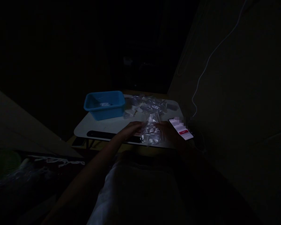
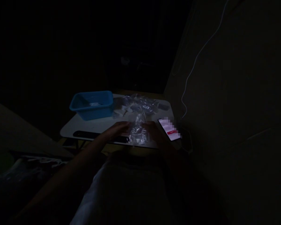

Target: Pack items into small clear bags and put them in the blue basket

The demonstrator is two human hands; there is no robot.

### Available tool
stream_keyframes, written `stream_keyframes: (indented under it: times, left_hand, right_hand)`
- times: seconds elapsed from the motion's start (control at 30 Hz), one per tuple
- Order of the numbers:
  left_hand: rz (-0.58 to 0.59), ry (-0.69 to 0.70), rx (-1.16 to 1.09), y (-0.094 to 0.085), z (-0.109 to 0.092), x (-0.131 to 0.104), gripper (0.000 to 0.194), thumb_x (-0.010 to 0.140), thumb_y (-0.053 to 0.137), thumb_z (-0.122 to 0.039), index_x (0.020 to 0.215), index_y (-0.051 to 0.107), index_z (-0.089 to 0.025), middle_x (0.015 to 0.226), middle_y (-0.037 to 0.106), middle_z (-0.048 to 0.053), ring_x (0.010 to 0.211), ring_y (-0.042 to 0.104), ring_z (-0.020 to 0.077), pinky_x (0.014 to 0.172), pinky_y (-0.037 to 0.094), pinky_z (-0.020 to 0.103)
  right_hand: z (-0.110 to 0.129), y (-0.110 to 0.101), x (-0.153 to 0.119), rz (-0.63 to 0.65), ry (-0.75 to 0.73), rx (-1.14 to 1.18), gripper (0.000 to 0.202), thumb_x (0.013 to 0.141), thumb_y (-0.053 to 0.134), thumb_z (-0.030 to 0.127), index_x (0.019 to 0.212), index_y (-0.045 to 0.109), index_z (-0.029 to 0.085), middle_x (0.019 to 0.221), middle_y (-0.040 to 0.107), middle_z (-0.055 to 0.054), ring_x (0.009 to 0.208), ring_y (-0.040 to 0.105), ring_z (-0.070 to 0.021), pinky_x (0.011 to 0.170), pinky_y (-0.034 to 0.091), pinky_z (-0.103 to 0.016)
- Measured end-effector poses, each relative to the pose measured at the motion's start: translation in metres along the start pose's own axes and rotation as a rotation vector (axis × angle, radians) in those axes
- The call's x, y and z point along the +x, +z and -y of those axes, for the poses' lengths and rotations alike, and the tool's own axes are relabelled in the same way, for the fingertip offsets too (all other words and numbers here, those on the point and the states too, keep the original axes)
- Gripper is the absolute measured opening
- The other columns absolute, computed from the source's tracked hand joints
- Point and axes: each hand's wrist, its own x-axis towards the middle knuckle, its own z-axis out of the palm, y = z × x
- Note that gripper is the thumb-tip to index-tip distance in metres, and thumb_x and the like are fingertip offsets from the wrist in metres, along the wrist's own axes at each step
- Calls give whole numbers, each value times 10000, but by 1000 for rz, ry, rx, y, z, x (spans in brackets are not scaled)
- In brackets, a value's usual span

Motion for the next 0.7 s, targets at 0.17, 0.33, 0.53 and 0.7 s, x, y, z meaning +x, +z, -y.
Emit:
stream_keyframes:
  times: [0.17, 0.33, 0.53, 0.7]
  left_hand:
    - [-96, 35, 56, 7, 10, 9, 276, 531, 749, -198, 758, 627, -100, 646, 631, 8, 571, 567, 100, 629, 458, 255]
    - [-172, 36, 67, 7, 10, 13, 196, 567, 648, -18, 747, 632, -92, 521, 599, -17, 463, 531, 74, 549, 447, 212]
    - [-26, -96, -161, 4, 5, 11, 101, 640, 605, -22, 712, 641, -83, 664, 662, 51, 622, 612, 110, 662, 492, 226]
    - [-2, -71, -173, 7, 6, 12, 122, 617, 626, -44, 720, 657, -101, 691, 669, 40, 608, 594, 92, 600, 463, 189]
  right_hand:
    - [17, 3, -5, -47, 46, -21, 336, 589, 583, 477, 549, 539, 146, 506, 485, 26, 505, 427, -96, 494, 326, -238]
    - [12, 4, -4, -77, 66, 63, 275, 627, 554, 424, 594, 543, 151, 495, 466, 31, 498, 426, -98, 484, 329, -236]
    - [-2, 5, 1, 6, 53, 189, 246, 686, 506, 404, 691, 602, 177, 611, 589, -15, 594, 541, -144, 525, 403, -252]
    - [-13, 2, 4, 64, 102, 172, 250, 679, 541, 420, 658, 620, 184, 601, 620, -19, 607, 583, -161, 532, 442, -264]
